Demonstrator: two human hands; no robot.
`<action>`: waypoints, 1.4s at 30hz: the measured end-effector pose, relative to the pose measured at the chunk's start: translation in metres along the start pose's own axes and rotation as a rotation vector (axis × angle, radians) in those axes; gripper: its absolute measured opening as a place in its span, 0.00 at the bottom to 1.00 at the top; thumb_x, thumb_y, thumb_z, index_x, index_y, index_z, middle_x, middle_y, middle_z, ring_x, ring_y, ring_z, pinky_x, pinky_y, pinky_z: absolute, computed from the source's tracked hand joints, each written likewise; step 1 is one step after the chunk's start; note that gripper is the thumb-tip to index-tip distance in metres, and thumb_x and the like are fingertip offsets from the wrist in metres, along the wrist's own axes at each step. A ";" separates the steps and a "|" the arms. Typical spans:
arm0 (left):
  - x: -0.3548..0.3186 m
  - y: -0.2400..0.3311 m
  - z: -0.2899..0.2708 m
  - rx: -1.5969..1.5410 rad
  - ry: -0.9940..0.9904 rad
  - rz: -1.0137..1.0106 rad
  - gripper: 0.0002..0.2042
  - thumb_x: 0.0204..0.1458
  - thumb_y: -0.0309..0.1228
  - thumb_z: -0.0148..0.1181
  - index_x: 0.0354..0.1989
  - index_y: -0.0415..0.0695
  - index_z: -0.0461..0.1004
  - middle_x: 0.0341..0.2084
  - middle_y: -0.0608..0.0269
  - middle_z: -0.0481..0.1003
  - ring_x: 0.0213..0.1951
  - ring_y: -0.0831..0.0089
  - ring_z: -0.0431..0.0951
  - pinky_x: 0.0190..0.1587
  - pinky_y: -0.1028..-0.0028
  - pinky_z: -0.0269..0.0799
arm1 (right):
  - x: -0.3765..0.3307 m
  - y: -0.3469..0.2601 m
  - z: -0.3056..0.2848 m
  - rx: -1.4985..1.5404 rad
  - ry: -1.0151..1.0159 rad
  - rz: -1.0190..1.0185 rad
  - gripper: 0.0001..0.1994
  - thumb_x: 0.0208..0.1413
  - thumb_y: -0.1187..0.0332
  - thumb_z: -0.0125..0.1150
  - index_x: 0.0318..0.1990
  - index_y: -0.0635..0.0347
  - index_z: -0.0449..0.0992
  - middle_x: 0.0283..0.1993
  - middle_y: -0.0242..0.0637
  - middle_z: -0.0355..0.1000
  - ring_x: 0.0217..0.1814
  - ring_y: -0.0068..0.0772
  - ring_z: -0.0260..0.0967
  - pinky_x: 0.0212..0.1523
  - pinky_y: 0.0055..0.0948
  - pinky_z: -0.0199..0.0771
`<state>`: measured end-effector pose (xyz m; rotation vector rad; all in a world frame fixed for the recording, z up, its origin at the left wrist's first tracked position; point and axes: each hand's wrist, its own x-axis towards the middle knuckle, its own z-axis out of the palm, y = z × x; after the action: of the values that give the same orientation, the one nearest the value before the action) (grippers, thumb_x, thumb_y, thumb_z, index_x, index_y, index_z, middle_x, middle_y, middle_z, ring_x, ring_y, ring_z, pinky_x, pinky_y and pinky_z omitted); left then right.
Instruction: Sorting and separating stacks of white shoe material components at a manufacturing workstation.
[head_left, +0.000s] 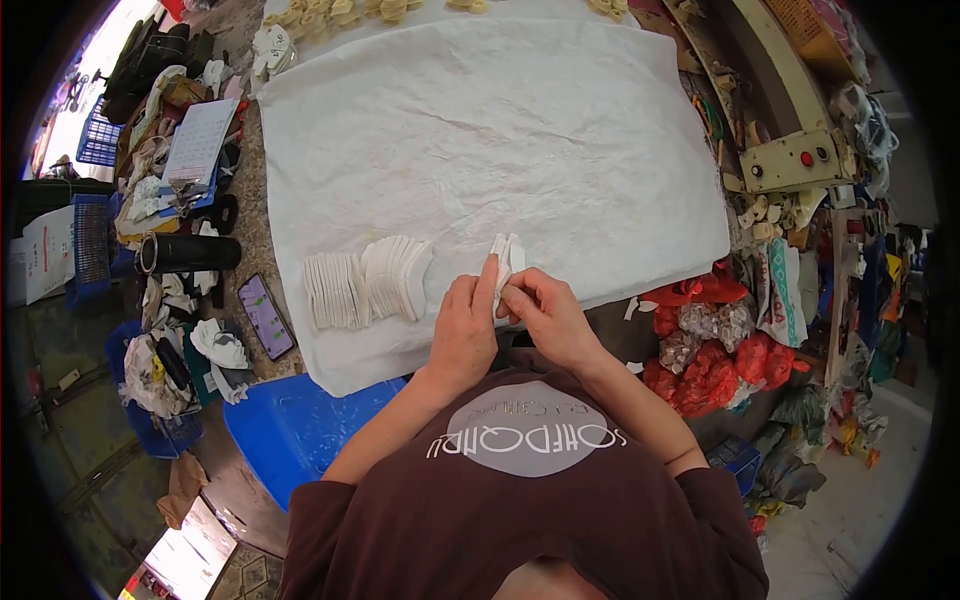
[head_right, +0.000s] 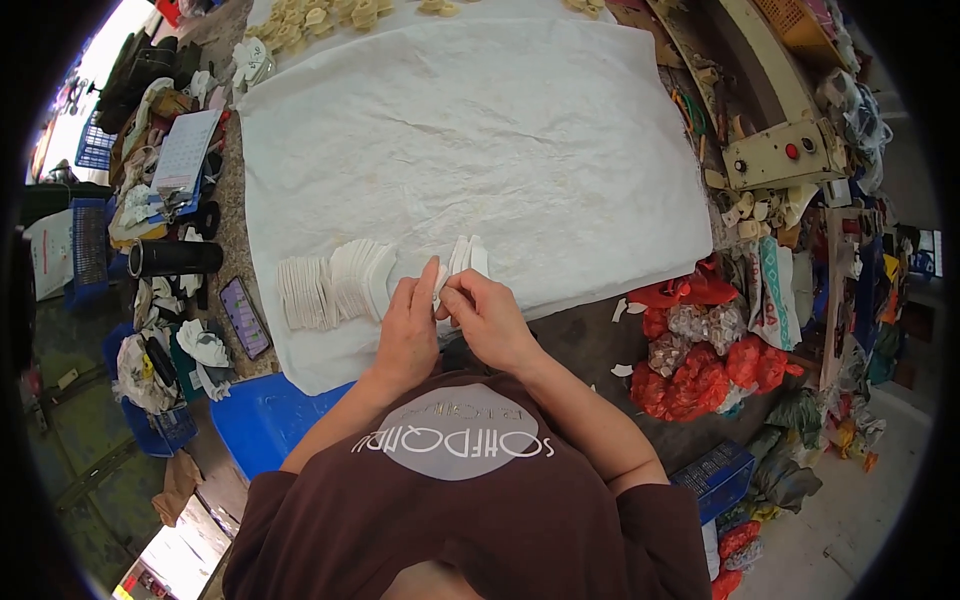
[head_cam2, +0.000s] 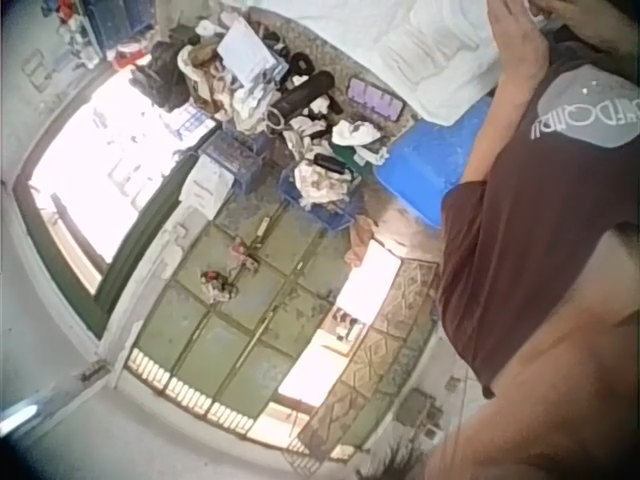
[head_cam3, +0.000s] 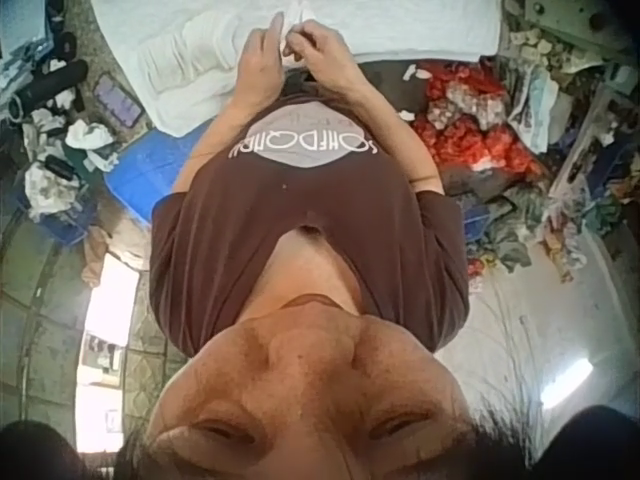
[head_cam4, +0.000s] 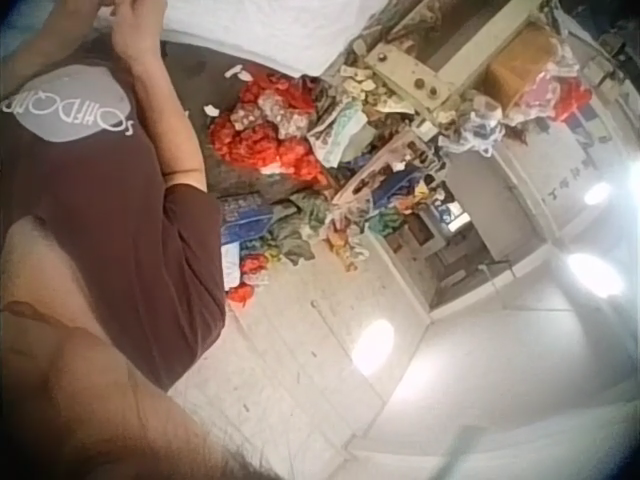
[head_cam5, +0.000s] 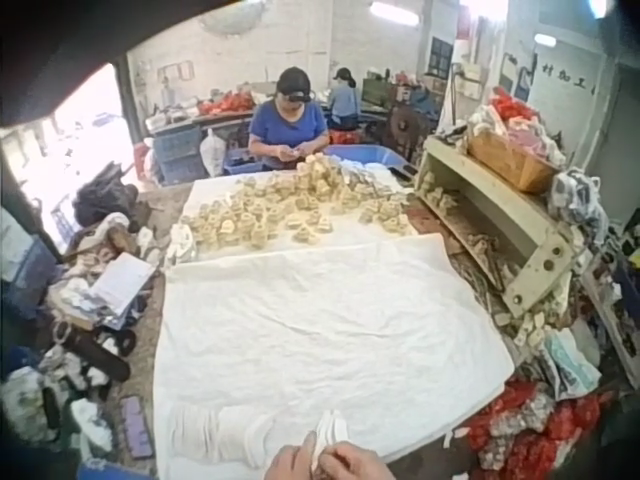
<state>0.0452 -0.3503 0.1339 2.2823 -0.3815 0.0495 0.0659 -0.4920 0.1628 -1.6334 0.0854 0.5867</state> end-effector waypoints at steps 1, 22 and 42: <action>0.000 0.000 0.000 0.000 0.000 0.001 0.29 0.40 0.16 0.50 0.57 0.34 0.56 0.31 0.50 0.64 0.33 0.56 0.67 0.37 0.64 0.65 | 0.001 0.002 0.000 0.025 0.007 0.020 0.07 0.58 0.71 0.48 0.35 0.67 0.68 0.27 0.32 0.69 0.28 0.18 0.61 0.31 0.19 0.64; 0.004 0.009 -0.006 -0.002 -0.100 -0.060 0.30 0.42 0.14 0.47 0.59 0.36 0.55 0.32 0.49 0.63 0.34 0.53 0.67 0.37 0.63 0.65 | 0.004 0.006 -0.006 0.173 -0.017 0.063 0.06 0.56 0.71 0.51 0.30 0.64 0.66 0.23 0.27 0.63 0.24 0.15 0.57 0.25 0.17 0.58; 0.007 0.004 0.000 -0.954 -0.174 -0.452 0.13 0.57 0.30 0.39 0.35 0.35 0.71 0.20 0.67 0.68 0.24 0.80 0.66 0.28 0.77 0.64 | -0.002 0.022 -0.001 -0.301 0.111 -0.296 0.06 0.48 0.73 0.51 0.22 0.65 0.65 0.18 0.41 0.69 0.17 0.37 0.66 0.25 0.32 0.66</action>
<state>0.0509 -0.3551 0.1382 1.3741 0.0487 -0.4664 0.0564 -0.4971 0.1437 -1.9262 -0.1692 0.2900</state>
